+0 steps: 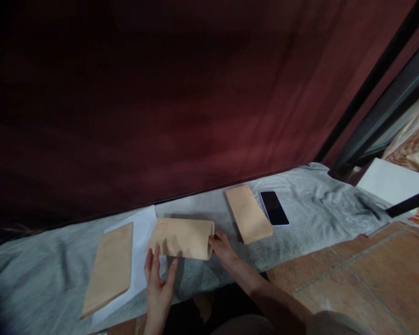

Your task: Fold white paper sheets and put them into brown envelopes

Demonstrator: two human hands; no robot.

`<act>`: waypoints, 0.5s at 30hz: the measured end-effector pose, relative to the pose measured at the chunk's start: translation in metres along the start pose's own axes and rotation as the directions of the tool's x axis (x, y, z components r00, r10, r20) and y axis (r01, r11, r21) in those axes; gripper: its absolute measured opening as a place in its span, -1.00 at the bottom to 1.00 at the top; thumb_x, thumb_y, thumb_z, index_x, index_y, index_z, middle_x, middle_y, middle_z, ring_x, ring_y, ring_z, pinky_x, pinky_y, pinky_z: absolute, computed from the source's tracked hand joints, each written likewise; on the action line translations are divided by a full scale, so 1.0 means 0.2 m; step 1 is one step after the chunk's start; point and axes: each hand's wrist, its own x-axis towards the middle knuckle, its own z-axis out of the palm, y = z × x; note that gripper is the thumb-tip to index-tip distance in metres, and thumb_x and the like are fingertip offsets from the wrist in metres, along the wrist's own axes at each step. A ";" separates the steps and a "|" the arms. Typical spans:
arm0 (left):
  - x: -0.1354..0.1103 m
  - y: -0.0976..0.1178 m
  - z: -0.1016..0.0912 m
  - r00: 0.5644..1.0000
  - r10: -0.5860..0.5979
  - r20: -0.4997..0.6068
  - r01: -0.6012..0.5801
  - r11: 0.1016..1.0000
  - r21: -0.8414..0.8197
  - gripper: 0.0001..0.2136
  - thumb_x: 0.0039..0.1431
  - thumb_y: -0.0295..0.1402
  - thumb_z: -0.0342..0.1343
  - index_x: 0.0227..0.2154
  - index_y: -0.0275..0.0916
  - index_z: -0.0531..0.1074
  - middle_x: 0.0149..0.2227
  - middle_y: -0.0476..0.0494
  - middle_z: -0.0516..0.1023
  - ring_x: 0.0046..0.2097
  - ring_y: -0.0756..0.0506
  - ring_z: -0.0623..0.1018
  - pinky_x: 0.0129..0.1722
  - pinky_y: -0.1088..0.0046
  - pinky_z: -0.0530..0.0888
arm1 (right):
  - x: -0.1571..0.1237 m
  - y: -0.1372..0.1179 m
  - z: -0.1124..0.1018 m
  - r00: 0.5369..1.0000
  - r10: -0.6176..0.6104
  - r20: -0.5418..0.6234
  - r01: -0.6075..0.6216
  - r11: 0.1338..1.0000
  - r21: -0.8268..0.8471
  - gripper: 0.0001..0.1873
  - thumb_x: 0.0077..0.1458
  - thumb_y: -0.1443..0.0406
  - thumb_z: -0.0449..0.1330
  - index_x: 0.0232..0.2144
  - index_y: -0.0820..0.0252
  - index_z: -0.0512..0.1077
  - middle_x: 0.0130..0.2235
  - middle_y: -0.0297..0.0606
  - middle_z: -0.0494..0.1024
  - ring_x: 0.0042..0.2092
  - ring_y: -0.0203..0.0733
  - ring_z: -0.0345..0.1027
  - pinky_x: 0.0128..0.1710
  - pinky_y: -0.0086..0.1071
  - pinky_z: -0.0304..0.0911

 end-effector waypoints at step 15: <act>-0.12 0.22 0.29 0.615 -0.680 0.399 0.691 0.222 -0.687 -0.72 0.16 -0.61 0.19 -0.11 -0.20 0.40 -0.23 -0.13 0.67 -0.19 -0.13 0.70 -0.12 0.23 0.66 | -0.07 0.00 0.06 0.996 -0.084 -0.015 0.085 0.993 0.085 -0.59 -0.12 -0.04 0.38 -0.37 0.16 0.58 -0.36 -0.20 0.63 -0.26 -0.02 0.50 -0.21 -0.23 0.37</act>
